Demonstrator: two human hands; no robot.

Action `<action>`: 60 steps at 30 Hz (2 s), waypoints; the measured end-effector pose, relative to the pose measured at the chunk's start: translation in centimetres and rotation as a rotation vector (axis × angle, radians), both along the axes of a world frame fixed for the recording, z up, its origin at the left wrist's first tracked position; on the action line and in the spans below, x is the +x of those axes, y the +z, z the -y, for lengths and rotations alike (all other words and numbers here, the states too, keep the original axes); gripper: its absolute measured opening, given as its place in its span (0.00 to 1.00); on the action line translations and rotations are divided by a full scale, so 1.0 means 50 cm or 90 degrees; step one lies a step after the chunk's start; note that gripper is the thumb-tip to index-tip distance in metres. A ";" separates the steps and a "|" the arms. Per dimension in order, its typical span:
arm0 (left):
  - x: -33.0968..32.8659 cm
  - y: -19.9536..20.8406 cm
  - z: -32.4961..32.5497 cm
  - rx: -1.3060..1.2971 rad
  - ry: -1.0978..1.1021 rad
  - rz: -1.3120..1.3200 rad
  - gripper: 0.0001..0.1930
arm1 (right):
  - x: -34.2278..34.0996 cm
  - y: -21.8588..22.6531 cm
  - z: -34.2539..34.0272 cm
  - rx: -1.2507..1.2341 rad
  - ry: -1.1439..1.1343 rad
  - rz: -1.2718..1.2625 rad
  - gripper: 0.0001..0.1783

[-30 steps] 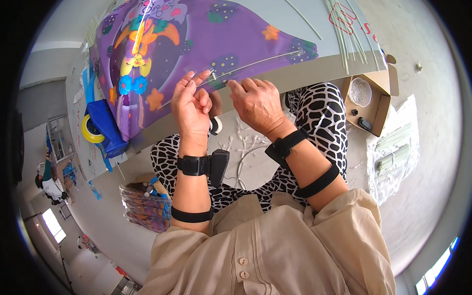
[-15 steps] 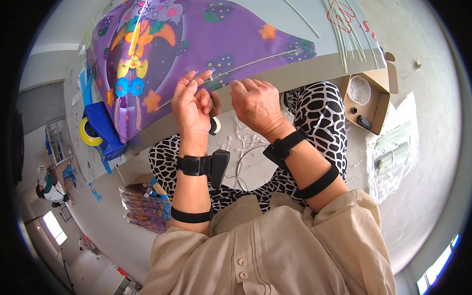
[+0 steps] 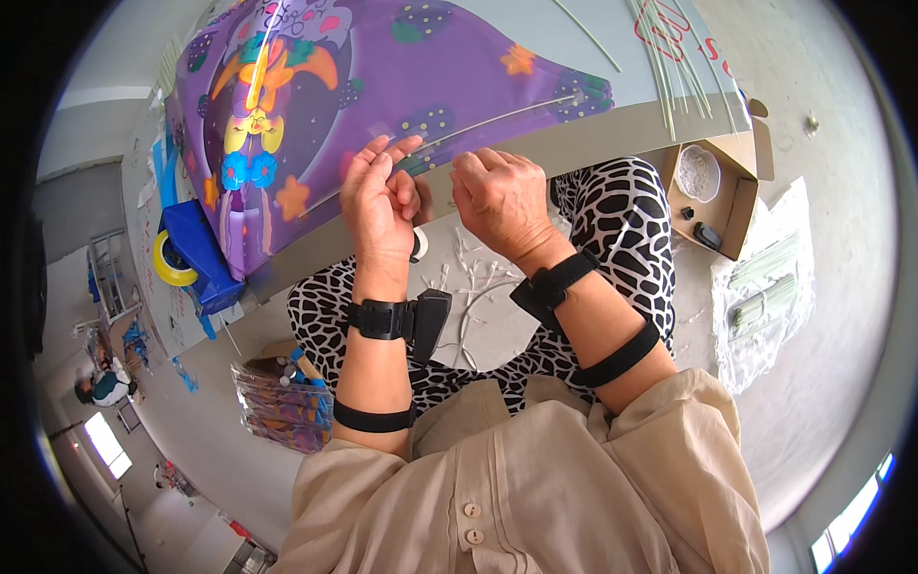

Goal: The recorder is assembling a kite by attaching the sail material to the frame using a tape dispenser and string.

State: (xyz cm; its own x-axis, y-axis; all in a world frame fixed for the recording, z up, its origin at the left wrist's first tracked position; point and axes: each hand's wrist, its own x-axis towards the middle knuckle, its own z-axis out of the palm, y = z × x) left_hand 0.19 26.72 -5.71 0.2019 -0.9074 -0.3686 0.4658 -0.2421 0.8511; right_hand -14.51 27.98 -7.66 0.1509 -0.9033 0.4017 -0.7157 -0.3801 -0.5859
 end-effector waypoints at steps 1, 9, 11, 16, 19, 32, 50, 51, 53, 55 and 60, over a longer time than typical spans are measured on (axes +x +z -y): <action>0.000 0.000 0.000 0.001 -0.005 0.008 0.11 | 0.000 0.000 0.000 0.000 0.001 0.002 0.03; -0.004 -0.002 -0.001 0.002 -0.004 0.026 0.10 | 0.002 -0.001 0.003 -0.006 0.005 0.009 0.04; -0.006 -0.002 -0.001 0.001 -0.002 0.026 0.10 | 0.002 0.002 0.004 -0.014 0.007 0.011 0.04; -0.009 -0.001 -0.001 0.010 0.004 0.041 0.09 | 0.003 0.001 0.011 -0.044 0.033 0.016 0.08; -0.011 0.001 -0.002 0.013 0.009 0.037 0.10 | 0.005 0.003 0.012 -0.041 0.053 0.015 0.12; -0.005 0.000 -0.006 -0.004 -0.017 0.033 0.12 | 0.009 -0.005 0.014 0.005 0.040 -0.060 0.18; -0.008 0.004 -0.004 0.009 -0.002 0.020 0.12 | 0.007 -0.005 0.015 -0.011 0.035 -0.021 0.18; -0.008 0.004 -0.004 0.011 -0.002 0.023 0.11 | 0.007 -0.005 0.015 -0.010 0.035 -0.020 0.18; -0.009 0.005 -0.004 0.012 -0.003 0.025 0.11 | 0.008 -0.006 0.015 -0.009 0.034 -0.018 0.18; -0.012 0.006 -0.004 0.020 -0.002 0.045 0.11 | 0.007 -0.005 0.015 -0.010 0.036 -0.017 0.18; -0.016 0.006 -0.002 0.018 0.010 0.049 0.11 | 0.005 -0.005 0.016 -0.013 0.033 -0.005 0.18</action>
